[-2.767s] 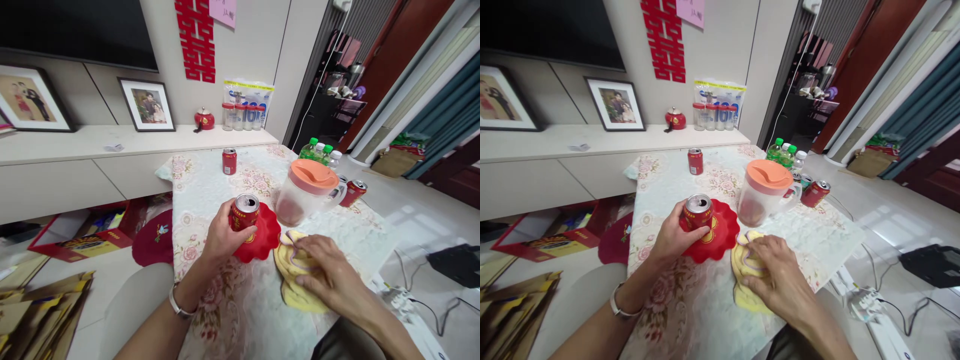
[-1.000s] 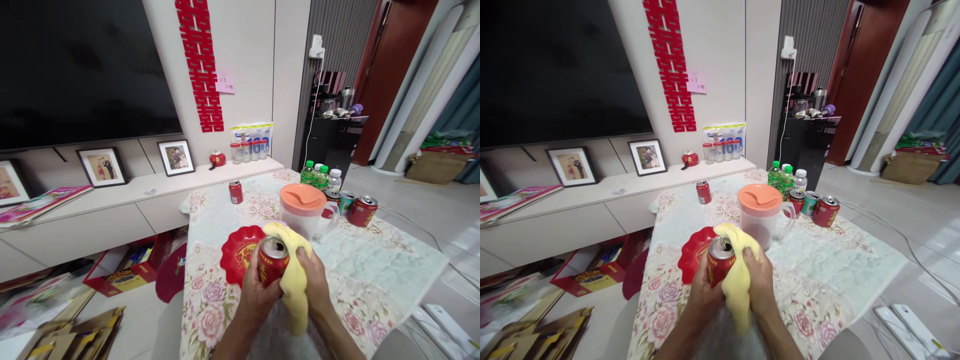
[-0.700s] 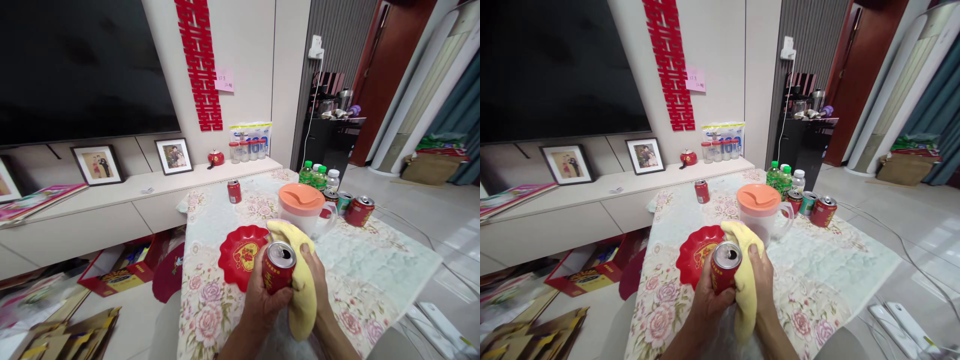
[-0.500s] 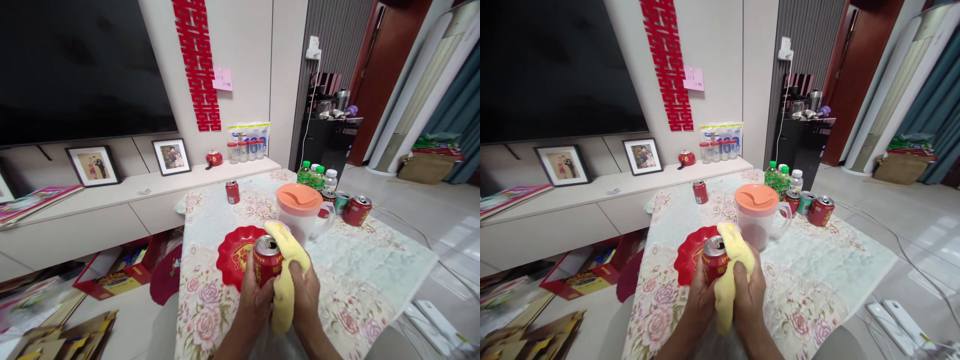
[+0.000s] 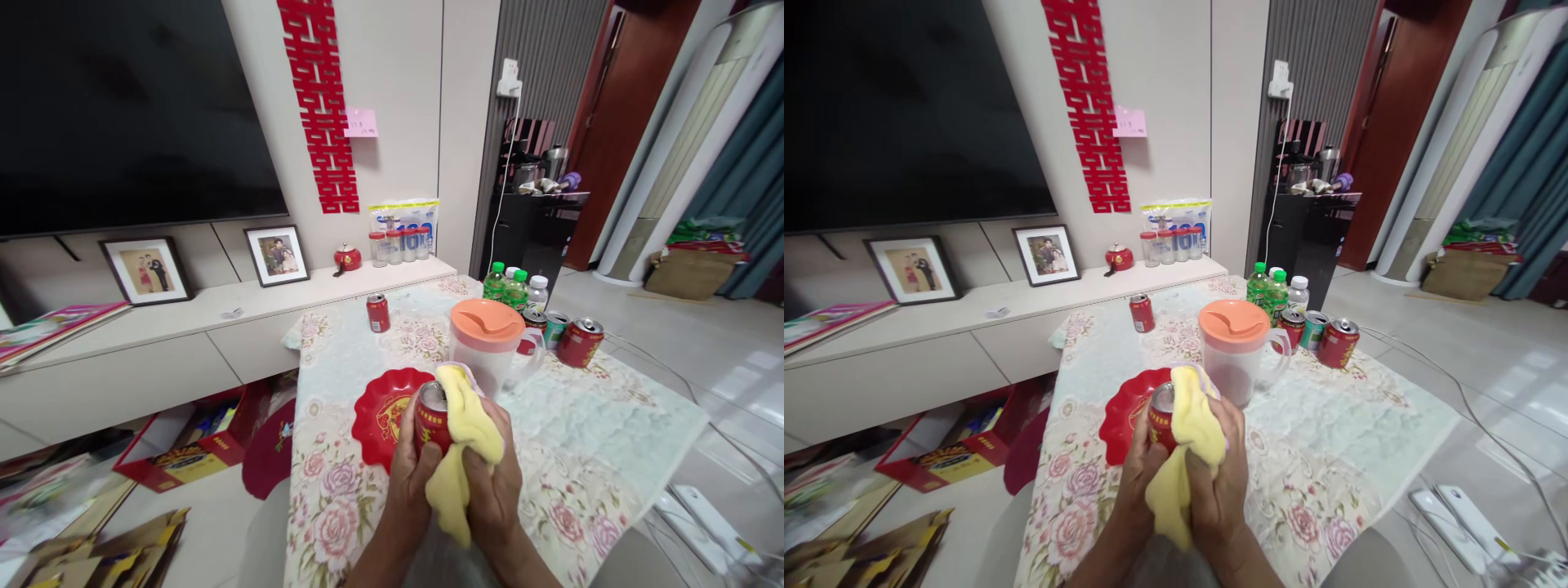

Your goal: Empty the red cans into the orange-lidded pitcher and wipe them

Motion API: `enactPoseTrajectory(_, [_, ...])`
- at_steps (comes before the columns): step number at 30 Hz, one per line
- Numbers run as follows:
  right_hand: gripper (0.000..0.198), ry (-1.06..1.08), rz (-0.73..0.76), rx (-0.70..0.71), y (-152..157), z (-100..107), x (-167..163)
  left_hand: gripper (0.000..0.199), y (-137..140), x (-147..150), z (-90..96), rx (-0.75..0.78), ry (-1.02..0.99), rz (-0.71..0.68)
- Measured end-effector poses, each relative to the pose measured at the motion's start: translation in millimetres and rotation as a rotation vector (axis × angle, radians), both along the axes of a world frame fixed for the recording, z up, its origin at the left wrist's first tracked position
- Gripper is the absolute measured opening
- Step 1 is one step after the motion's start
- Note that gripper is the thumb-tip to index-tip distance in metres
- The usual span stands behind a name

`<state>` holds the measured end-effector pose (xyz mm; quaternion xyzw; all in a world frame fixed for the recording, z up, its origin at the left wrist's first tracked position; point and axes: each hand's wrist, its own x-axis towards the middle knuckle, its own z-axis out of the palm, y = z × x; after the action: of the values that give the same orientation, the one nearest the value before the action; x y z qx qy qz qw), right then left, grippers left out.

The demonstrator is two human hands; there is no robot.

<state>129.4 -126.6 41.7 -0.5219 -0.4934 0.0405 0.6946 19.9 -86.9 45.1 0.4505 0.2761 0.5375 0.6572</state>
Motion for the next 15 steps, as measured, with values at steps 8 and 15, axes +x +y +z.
enactPoseTrajectory(8, [0.057, 0.636, 0.34, -0.282, 4.8, 15.6, 29.8, 0.086, -7.8, 6.4, -1.7, 0.126, 0.042, -0.021])
enactPoseTrajectory(15, [0.059, 0.64, 0.313, -0.295, 10.0, 25.4, 31.9, 0.081, -15.8, 12.9, -6.4, 0.133, 0.052, -0.026])
